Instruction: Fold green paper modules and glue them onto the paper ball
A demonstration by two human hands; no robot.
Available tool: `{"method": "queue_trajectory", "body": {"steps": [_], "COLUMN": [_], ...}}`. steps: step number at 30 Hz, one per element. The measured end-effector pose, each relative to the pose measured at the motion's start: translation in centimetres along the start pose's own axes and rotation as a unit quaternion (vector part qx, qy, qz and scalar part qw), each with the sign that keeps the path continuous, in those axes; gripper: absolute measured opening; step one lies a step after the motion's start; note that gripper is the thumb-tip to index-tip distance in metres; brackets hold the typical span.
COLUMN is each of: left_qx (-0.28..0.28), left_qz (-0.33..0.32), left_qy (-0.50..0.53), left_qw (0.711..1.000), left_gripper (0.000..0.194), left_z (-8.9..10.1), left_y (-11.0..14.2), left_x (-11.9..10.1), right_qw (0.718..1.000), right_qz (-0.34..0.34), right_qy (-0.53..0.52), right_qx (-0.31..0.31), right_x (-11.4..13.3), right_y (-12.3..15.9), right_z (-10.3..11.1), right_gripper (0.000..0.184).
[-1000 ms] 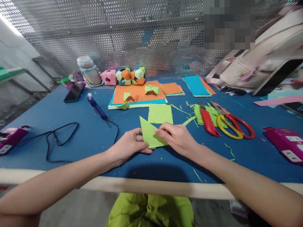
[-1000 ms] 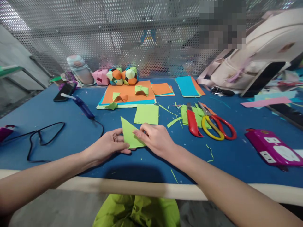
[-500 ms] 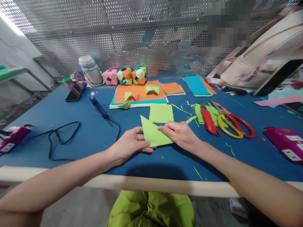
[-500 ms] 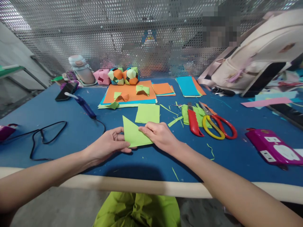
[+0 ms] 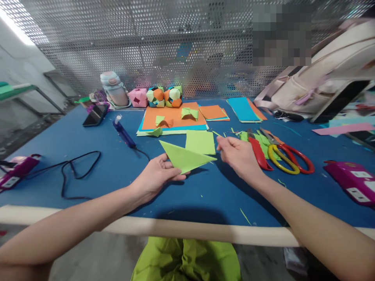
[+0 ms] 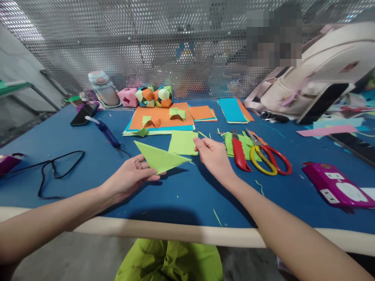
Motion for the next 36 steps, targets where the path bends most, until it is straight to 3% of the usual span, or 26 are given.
{"method": "queue_trajectory", "body": {"steps": [3,7,10,15,21,25,28,32,36], "left_qx": [-0.025,-0.021,0.0,0.002,-0.006,0.008,-0.01,-0.054,-0.065], "left_qz": [-0.031,-0.031,-0.001,0.027,-0.024,-0.024,-0.013,-0.022,-0.034], "left_qy": [0.025,0.032,0.018,0.003,0.052,0.026,0.003,0.038,0.068], "left_qw": [0.999,0.999,1.0,1.0,0.998,0.999,1.0,0.998,0.995], "left_gripper": [0.041,0.036,0.033,0.028,0.014,0.011,0.006,0.005,0.005], "left_z": [0.2,-0.1,-0.2,0.1,0.9,1.5,1.8,1.8,1.2], "left_y": [-0.3,-0.4,-0.3,-0.3,-1.1,-1.7,-2.0,-2.0,-1.7], "left_x": [-0.1,0.2,0.5,0.5,-0.5,-0.5,-0.4,-0.4,-0.2], "right_qw": [0.986,0.957,0.948,0.932,0.93,0.936,0.945,0.942,0.926], "right_qz": [-0.078,-0.13,-0.159,-0.194,-0.195,-0.175,-0.168,-0.185,-0.203], "right_qy": [-0.136,-0.195,-0.227,-0.286,-0.261,-0.213,-0.179,-0.241,-0.271], "right_qx": [0.055,0.172,0.158,0.111,0.168,0.22,0.217,0.14,0.164], "right_x": [-0.1,0.6,0.8,0.4,0.5,0.4,0.3,0.5,0.9], "right_y": [0.3,1.6,1.8,0.9,1.1,1.3,1.0,0.7,1.3], "right_z": [-0.8,-3.0,-3.5,-2.5,-2.4,-2.5,-2.1,-1.5,-2.4], "right_gripper": [0.044,0.039,0.038,0.04,0.04,0.036,0.036,0.031,0.033]}}
Point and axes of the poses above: each hand's wrist, its own y-axis away from the middle knuckle, its own z-axis out of the back of the hand, x = y × z, the point moved 2 cm from there along -y, towards the middle knuckle
